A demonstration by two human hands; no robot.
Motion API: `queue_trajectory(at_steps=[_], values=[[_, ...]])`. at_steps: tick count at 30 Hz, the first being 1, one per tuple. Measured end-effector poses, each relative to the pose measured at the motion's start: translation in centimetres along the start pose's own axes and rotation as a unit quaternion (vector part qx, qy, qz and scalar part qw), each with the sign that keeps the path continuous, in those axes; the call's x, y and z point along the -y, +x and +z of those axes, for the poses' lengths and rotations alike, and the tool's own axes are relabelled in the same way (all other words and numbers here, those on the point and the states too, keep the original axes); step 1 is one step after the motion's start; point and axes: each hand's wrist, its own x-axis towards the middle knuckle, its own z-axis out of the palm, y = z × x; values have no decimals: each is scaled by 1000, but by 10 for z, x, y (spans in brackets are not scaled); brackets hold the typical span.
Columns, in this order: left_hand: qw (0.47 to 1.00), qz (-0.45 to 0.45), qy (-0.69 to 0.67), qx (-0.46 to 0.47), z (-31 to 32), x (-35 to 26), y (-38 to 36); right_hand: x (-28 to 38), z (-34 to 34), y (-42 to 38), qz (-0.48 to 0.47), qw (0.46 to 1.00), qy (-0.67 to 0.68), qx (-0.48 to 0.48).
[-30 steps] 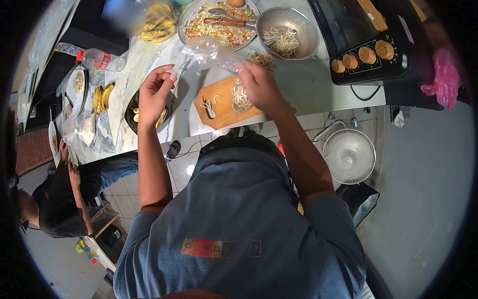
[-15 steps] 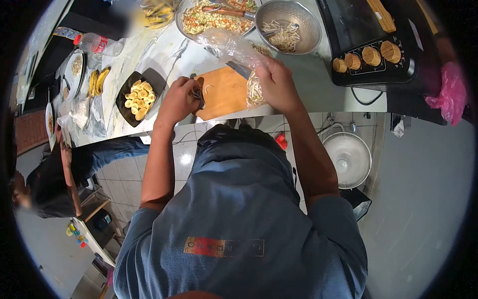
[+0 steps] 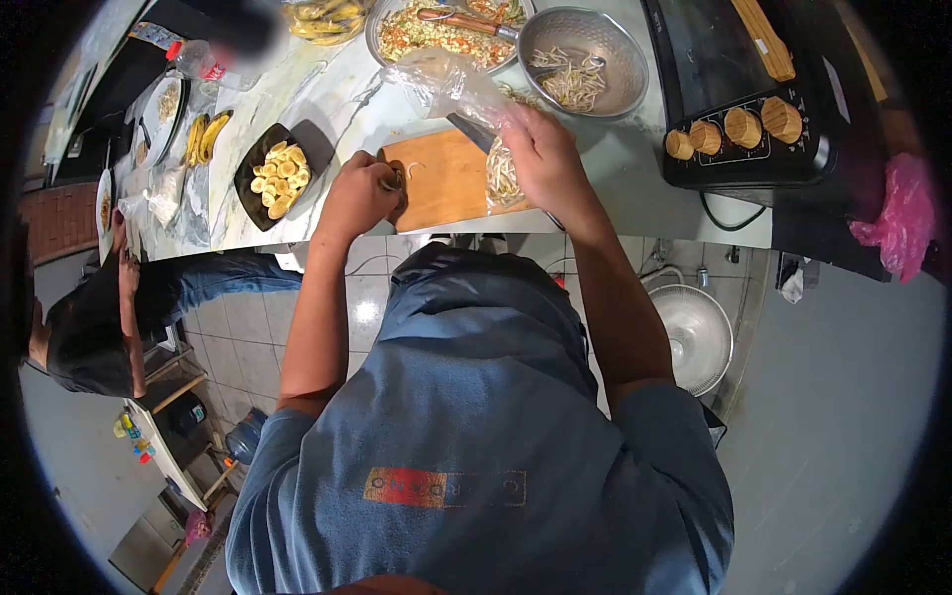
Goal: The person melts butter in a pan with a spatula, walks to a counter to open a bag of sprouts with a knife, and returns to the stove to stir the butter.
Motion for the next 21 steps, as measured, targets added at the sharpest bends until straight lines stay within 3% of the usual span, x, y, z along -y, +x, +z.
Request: queue_trajectory(at_steps=[5, 13, 17, 21], values=[[997, -12, -65, 39, -1, 4, 3, -3, -4, 1, -8, 1000, -10, 6], [982, -51, -172, -60, 6, -3, 3, -2, -6, 5, 13, 1000, -15, 23], [986, -74, -136, -56, 8, -20, 3, 2, -7, 5, 5, 999, -36, 20], [986, -51, -82, -137, 27, -12, 6, -3, -5, 6, -11, 1000, -2, -1]])
